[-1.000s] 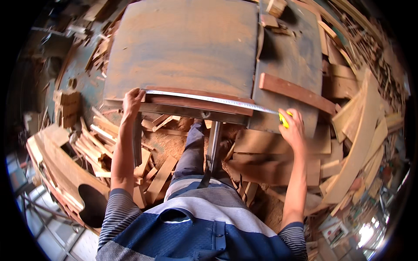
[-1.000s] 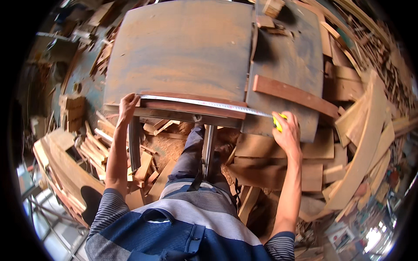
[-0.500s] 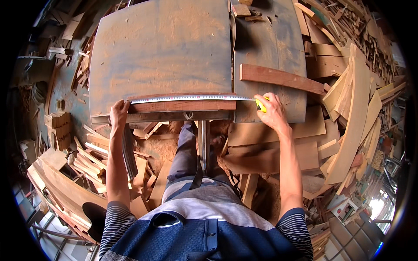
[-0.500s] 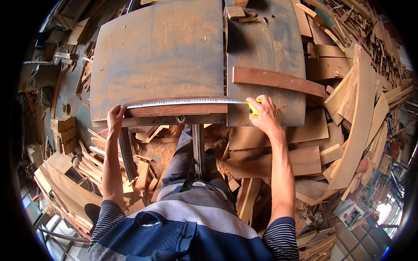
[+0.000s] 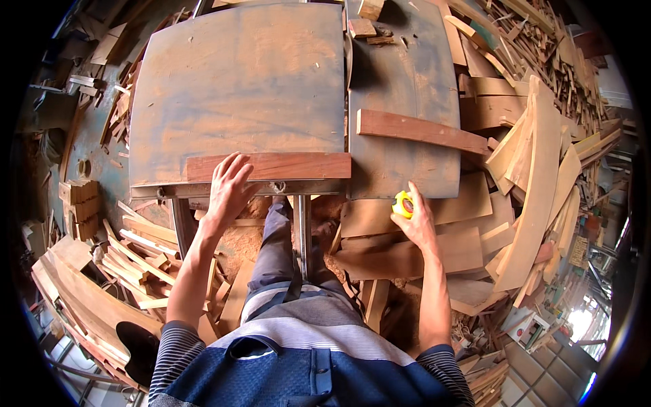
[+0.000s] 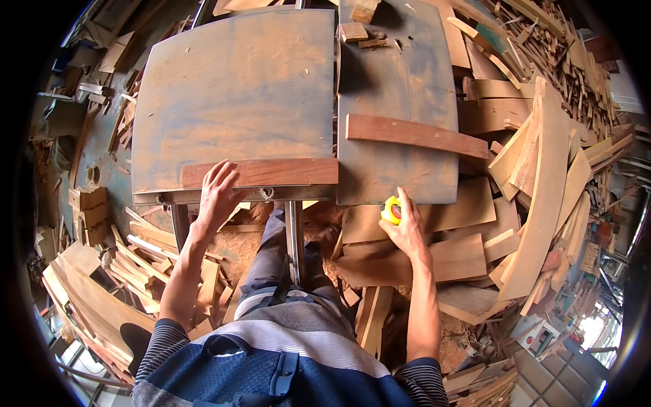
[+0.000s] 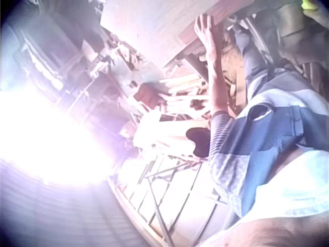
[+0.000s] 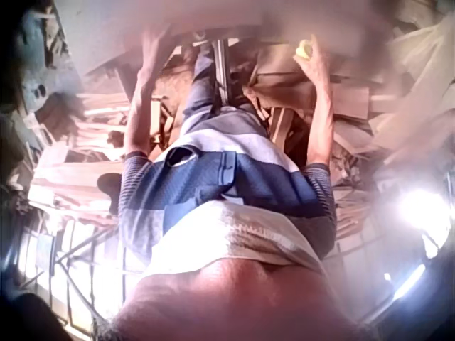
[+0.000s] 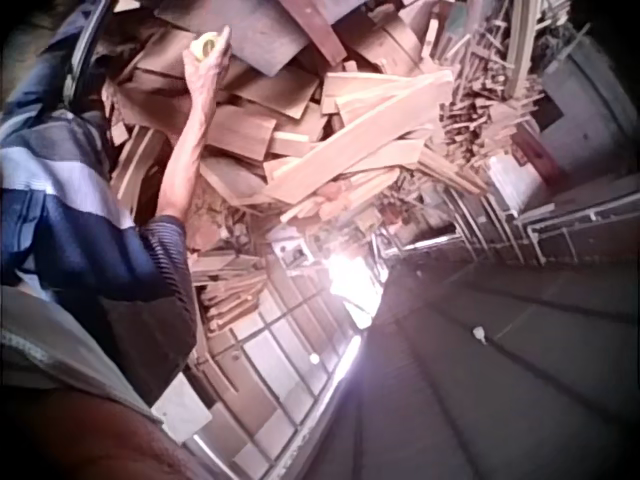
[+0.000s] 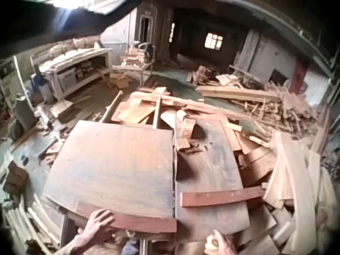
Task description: The person measures several pieces of wood with a tape measure while standing at a woodworking machine.
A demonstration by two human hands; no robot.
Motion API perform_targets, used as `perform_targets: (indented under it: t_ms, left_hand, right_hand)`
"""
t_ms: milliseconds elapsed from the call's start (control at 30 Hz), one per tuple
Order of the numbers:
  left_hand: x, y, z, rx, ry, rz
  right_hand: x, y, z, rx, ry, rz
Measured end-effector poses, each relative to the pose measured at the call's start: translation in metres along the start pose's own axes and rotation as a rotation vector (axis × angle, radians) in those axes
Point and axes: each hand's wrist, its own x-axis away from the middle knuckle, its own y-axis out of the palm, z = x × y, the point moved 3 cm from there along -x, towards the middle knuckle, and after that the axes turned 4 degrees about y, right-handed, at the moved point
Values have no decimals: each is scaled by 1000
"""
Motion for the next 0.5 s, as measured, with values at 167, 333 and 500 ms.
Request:
perform_targets:
  t_ms: [167, 333, 500]
  left_hand:
    - [5, 26, 0, -33, 41, -148]
    - [9, 38, -10, -130, 77, -58]
    - [10, 34, -18, -144, 84, -92]
  right_hand:
    - [-25, -26, 39, 296, -9, 128]
    - [-77, -31, 85, 354, 10, 220]
    - [-116, -42, 77, 403, -7, 234]
